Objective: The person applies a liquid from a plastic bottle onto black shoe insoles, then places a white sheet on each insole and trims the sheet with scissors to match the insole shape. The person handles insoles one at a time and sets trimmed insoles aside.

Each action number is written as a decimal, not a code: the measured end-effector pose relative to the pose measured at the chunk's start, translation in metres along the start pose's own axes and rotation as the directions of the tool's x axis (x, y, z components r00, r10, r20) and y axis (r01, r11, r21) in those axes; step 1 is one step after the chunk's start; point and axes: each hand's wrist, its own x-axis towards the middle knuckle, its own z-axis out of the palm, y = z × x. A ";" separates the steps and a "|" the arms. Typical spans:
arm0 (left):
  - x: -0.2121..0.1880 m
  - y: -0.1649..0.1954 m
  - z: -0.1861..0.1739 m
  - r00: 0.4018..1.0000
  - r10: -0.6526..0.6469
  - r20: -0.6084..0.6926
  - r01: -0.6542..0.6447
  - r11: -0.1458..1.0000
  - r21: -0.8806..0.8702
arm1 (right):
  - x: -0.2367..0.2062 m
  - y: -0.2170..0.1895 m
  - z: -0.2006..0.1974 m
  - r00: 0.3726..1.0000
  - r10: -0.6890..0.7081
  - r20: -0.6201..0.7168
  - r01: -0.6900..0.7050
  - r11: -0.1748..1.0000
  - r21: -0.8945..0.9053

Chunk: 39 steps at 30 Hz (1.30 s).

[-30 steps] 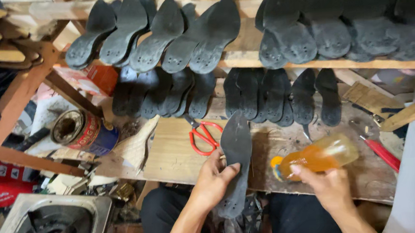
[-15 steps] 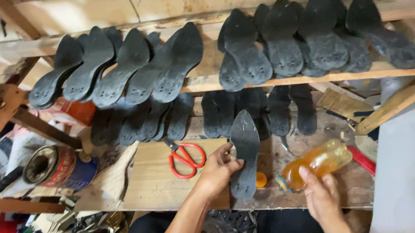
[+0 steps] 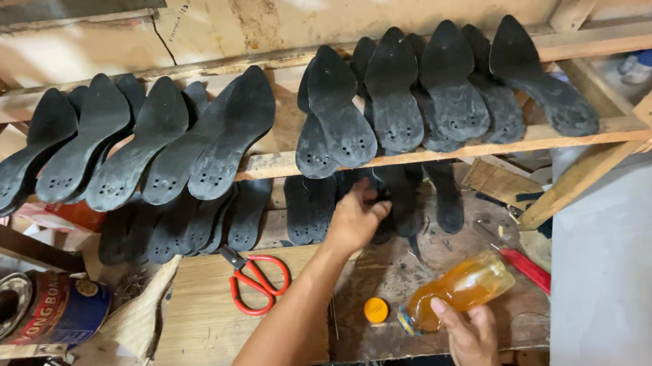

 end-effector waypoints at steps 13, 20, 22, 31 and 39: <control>-0.153 0.027 -0.061 0.733 0.570 0.372 -0.671 0.517 0.531 | -0.002 -0.081 0.079 0.675 0.736 0.052 -0.737 0.667 0.113; -0.163 0.008 -0.090 0.802 0.543 0.251 -0.597 0.744 0.300 | -0.001 -0.093 0.096 0.594 0.590 0.548 -0.560 0.791 -0.245; -0.166 0.002 -0.096 0.869 0.447 0.210 -0.487 0.848 0.211 | 0.006 -0.090 0.090 0.636 0.643 0.428 -0.599 0.760 -0.253; -0.156 -0.011 -0.088 0.975 0.198 0.100 -0.220 0.922 0.318 | -0.024 -0.076 0.116 0.840 -0.241 0.487 0.543 0.327 -0.774; -0.152 -0.020 -0.100 0.951 0.308 -0.009 -0.289 0.900 0.326 | -0.010 -0.069 0.117 0.775 -0.168 0.609 0.626 0.344 -0.700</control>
